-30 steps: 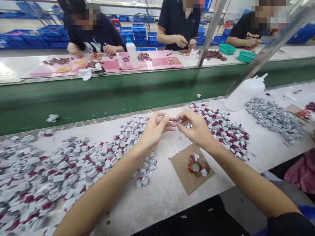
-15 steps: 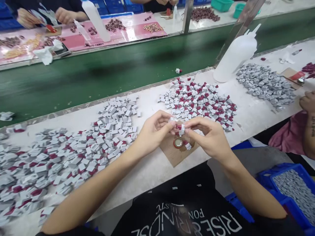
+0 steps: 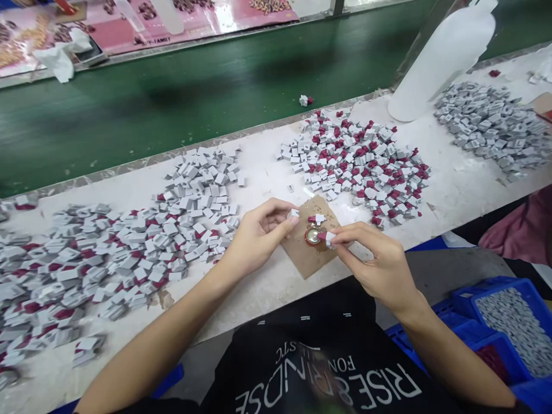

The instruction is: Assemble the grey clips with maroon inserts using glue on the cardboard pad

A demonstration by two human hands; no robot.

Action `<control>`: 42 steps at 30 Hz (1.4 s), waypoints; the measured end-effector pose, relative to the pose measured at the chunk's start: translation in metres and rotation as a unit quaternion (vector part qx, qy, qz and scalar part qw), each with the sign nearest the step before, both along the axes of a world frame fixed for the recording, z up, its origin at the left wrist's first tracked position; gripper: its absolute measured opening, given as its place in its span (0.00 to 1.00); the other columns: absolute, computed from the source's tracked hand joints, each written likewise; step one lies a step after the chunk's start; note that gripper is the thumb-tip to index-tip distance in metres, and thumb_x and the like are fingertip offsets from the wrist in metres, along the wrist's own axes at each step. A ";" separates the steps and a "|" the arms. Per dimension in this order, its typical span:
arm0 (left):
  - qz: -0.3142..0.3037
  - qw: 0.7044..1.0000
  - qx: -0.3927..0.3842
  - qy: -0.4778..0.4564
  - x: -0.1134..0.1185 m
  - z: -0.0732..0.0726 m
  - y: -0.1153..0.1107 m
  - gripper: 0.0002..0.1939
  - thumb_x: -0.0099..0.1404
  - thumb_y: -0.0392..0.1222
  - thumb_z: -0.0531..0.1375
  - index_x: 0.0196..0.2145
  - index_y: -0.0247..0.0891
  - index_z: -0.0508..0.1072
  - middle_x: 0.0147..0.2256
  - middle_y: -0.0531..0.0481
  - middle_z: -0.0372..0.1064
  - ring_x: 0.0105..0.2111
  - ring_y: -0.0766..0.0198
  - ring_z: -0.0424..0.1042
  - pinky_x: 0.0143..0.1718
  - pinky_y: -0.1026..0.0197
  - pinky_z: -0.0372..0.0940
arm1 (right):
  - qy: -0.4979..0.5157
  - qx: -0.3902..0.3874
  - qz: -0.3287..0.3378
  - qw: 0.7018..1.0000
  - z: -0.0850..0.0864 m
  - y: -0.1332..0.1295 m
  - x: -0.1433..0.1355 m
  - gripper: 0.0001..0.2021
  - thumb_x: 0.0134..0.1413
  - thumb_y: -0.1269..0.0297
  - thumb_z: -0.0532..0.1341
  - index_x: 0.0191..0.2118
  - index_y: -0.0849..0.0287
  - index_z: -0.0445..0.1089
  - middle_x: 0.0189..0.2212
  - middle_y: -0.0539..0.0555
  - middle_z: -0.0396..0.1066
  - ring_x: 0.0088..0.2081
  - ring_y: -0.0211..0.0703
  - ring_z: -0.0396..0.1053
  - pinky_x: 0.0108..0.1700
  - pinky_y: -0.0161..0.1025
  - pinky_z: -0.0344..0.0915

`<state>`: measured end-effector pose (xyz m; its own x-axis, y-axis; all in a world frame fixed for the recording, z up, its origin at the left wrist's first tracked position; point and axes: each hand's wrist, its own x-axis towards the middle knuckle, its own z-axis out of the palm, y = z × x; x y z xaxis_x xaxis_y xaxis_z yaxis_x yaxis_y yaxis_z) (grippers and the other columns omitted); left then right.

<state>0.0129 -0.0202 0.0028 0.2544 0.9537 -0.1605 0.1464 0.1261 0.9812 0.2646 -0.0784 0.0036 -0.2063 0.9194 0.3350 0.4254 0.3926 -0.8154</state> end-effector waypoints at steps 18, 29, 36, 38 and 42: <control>-0.021 0.999 -0.008 -0.023 0.005 0.007 0.008 0.13 0.69 0.44 0.74 0.48 0.39 0.81 0.40 0.45 0.86 0.40 0.54 0.87 0.48 0.51 0.84 | 0.089 -0.055 -0.041 0.994 0.008 0.004 -0.001 0.07 0.70 0.71 0.72 0.43 0.49 0.83 0.44 0.54 0.87 0.48 0.52 0.85 0.51 0.49 0.83; -0.062 0.995 0.051 -0.053 0.031 0.032 0.018 0.08 0.73 0.40 0.72 0.49 0.39 0.83 0.46 0.44 0.87 0.46 0.55 0.87 0.50 0.53 0.82 | 0.295 -0.125 -0.104 0.941 0.009 0.033 -0.004 0.06 0.66 0.59 0.79 0.47 0.45 0.88 0.46 0.51 0.87 0.49 0.48 0.86 0.53 0.45 0.85; -0.069 0.995 0.057 -0.050 0.031 0.031 0.021 0.09 0.73 0.41 0.72 0.48 0.39 0.84 0.44 0.45 0.86 0.44 0.56 0.86 0.48 0.55 0.81 | 0.264 -0.088 -0.100 0.955 0.010 0.028 -0.007 0.06 0.68 0.64 0.77 0.47 0.46 0.89 0.46 0.51 0.87 0.50 0.48 0.86 0.55 0.44 0.85; -0.068 0.995 0.053 -0.049 0.030 0.030 0.020 0.09 0.72 0.42 0.73 0.49 0.39 0.84 0.44 0.44 0.86 0.45 0.55 0.86 0.49 0.54 0.81 | 0.256 -0.087 -0.099 0.958 0.011 0.028 -0.008 0.05 0.68 0.64 0.77 0.47 0.46 0.88 0.46 0.51 0.87 0.50 0.48 0.86 0.55 0.45 0.85; -0.068 0.995 0.038 -0.059 0.030 0.029 0.019 0.11 0.72 0.44 0.73 0.49 0.40 0.84 0.46 0.43 0.86 0.47 0.52 0.86 0.52 0.51 0.82 | 0.240 -0.088 -0.098 0.962 0.015 0.029 -0.010 0.04 0.69 0.61 0.76 0.47 0.47 0.88 0.46 0.52 0.86 0.50 0.50 0.85 0.54 0.47 0.85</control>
<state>0.0432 -0.0007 0.0316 0.3956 0.9170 -0.0507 0.0397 0.0380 0.9985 0.2548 -0.0492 0.0186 0.1162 0.9759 0.1846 0.0344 0.1818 -0.9827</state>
